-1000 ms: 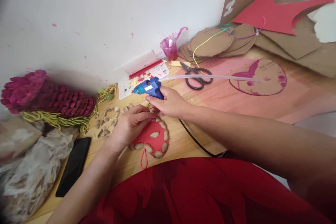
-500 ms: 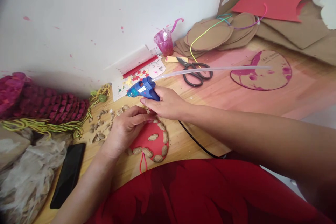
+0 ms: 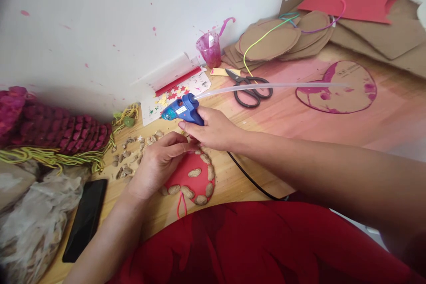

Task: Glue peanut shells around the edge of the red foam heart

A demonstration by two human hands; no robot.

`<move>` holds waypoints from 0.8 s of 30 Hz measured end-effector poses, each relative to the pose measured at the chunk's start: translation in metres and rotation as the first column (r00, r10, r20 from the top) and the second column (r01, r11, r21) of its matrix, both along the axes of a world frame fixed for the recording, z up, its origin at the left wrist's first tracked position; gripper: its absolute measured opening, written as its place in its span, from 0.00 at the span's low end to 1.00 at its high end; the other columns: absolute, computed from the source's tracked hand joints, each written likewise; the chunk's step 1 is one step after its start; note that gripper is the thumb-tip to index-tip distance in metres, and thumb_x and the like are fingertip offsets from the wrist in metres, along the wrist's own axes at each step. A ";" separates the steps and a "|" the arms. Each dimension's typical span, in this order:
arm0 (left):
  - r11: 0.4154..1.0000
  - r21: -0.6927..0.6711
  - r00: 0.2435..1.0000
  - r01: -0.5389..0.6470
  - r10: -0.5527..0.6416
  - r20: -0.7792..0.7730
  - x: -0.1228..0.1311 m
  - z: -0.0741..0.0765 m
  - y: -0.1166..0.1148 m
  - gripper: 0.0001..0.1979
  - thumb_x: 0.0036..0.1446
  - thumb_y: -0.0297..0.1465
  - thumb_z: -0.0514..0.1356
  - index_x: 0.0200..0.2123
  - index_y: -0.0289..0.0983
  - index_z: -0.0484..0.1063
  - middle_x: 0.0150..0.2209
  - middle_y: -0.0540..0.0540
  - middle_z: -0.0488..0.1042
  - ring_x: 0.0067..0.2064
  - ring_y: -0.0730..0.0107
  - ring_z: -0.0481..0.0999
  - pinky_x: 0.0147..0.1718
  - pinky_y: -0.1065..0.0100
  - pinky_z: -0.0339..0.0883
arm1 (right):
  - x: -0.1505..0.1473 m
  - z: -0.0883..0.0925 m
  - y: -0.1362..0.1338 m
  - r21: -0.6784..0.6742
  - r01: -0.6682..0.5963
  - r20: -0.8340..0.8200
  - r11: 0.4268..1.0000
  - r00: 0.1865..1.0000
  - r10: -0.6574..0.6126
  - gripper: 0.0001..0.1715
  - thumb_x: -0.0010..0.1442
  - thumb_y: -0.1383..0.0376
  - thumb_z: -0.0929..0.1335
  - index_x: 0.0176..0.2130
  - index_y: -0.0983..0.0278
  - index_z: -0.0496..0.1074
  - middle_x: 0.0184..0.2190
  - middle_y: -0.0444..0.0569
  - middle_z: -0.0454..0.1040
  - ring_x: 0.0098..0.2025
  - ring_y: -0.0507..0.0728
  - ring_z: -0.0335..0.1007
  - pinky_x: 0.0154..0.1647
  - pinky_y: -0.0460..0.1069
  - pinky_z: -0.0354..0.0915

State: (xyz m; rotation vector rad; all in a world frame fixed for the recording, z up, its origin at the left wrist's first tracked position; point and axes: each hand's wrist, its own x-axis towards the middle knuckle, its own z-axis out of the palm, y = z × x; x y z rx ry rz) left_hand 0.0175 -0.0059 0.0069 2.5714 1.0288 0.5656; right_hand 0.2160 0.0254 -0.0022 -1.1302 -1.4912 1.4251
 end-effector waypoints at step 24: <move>1.000 0.017 0.999 0.016 -0.016 -0.047 0.001 -0.001 0.002 0.13 0.68 0.25 0.55 0.44 0.44 0.80 0.41 0.49 0.75 0.40 0.73 0.76 0.39 0.71 0.69 | -0.002 0.005 0.000 -0.109 0.049 -0.066 0.993 0.996 -0.056 0.08 0.62 0.63 0.73 0.33 0.62 0.71 0.25 0.44 0.77 0.25 0.53 0.76 0.19 0.45 0.72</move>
